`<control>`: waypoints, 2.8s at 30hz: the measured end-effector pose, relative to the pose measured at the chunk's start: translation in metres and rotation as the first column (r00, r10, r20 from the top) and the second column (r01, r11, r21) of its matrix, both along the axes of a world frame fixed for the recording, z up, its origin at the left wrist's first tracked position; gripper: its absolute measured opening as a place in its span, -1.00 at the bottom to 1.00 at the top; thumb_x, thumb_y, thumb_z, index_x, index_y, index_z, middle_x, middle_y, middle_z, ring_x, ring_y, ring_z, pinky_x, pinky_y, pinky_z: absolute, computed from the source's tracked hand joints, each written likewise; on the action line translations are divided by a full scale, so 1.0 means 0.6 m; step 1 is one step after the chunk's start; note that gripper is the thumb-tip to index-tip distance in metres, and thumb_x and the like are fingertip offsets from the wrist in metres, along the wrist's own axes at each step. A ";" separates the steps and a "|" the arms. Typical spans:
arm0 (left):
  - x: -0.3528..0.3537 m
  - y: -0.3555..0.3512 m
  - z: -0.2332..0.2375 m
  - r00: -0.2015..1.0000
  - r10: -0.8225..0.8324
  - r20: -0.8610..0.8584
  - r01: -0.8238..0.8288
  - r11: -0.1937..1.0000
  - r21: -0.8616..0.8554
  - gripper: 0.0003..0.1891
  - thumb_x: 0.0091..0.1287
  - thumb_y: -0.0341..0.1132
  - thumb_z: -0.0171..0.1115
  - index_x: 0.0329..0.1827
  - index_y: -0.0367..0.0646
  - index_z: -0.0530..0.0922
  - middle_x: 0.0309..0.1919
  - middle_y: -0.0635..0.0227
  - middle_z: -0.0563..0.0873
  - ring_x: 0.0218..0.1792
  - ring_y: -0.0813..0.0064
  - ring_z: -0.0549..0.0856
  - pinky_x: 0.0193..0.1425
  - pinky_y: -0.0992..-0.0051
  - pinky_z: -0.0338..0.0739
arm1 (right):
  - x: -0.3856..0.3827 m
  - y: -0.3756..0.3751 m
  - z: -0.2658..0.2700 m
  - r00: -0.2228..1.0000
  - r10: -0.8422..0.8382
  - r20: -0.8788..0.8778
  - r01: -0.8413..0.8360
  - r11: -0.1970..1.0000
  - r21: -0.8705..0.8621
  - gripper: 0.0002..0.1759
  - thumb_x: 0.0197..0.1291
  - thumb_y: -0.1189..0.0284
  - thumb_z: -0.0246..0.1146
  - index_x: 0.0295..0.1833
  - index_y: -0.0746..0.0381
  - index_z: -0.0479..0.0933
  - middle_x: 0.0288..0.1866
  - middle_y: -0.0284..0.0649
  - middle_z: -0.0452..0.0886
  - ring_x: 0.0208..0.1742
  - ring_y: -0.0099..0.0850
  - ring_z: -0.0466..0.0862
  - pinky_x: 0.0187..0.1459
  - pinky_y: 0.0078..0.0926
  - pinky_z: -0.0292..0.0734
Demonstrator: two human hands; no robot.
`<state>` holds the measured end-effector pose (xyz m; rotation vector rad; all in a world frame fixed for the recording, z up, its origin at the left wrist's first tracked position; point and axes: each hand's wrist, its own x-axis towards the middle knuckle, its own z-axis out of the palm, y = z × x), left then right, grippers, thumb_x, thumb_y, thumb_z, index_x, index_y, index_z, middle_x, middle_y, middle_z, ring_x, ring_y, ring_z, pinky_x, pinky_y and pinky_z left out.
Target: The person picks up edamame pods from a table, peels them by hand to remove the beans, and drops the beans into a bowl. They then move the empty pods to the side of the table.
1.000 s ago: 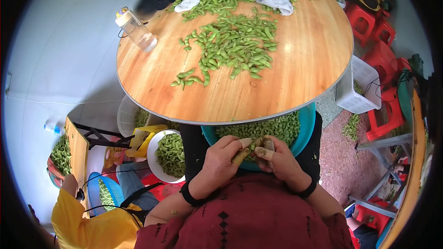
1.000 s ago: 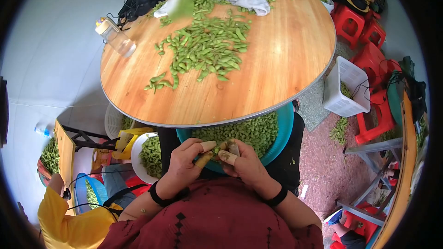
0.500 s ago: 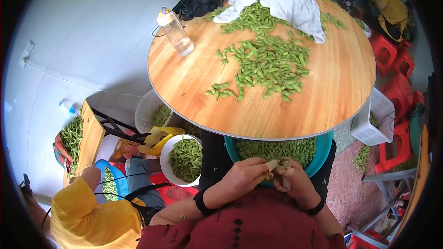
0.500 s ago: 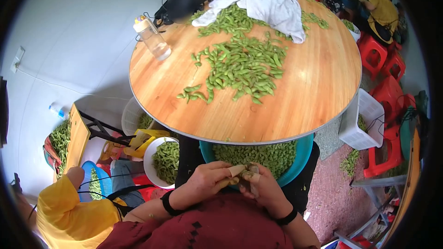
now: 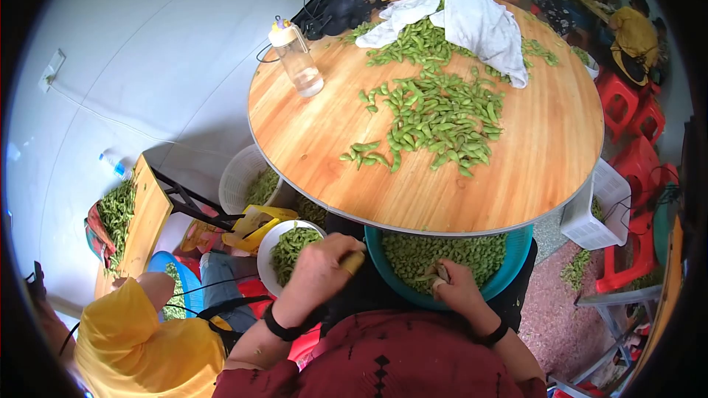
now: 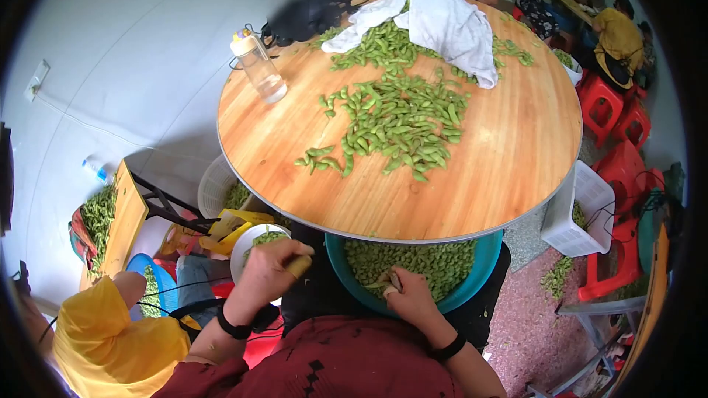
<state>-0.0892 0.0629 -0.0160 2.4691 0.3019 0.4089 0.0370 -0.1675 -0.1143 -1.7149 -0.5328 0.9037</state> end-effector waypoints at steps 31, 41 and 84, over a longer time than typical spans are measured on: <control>0.232 0.187 0.021 0.988 -0.150 0.023 0.124 0.885 0.450 -0.73 0.09 -0.57 0.21 -0.11 -0.30 0.61 -0.15 0.02 0.67 -0.12 -0.06 0.64 -0.04 0.20 0.55 | -0.010 -0.012 0.021 0.942 0.103 0.321 -0.069 0.991 -0.117 -0.71 0.27 0.36 0.15 0.00 0.32 0.45 -0.18 0.15 0.59 -0.09 0.08 0.62 -0.09 -0.16 0.50; 0.240 0.128 0.042 0.966 -0.188 0.177 0.138 0.956 0.260 -0.83 0.10 -0.59 0.24 -0.22 -0.28 0.59 -0.32 0.04 0.65 -0.23 -0.06 0.62 -0.16 0.21 0.52 | -0.019 -0.040 0.075 0.952 0.025 0.306 -0.017 0.999 -0.031 -0.75 0.28 0.43 0.12 0.00 0.34 0.42 -0.25 0.07 0.60 -0.15 -0.05 0.65 -0.11 -0.25 0.50; 0.100 -0.085 0.052 0.857 -0.515 -0.033 0.509 0.853 -0.113 -0.52 0.19 -0.60 0.32 0.17 -0.14 0.43 -0.28 0.20 0.66 -0.21 0.19 0.72 -0.15 0.35 0.61 | -0.018 -0.023 0.125 0.880 -0.025 0.474 -0.098 0.968 0.232 -0.67 0.31 0.54 0.11 0.17 0.34 0.37 -0.33 0.00 0.64 -0.32 -0.07 0.67 -0.28 -0.26 0.53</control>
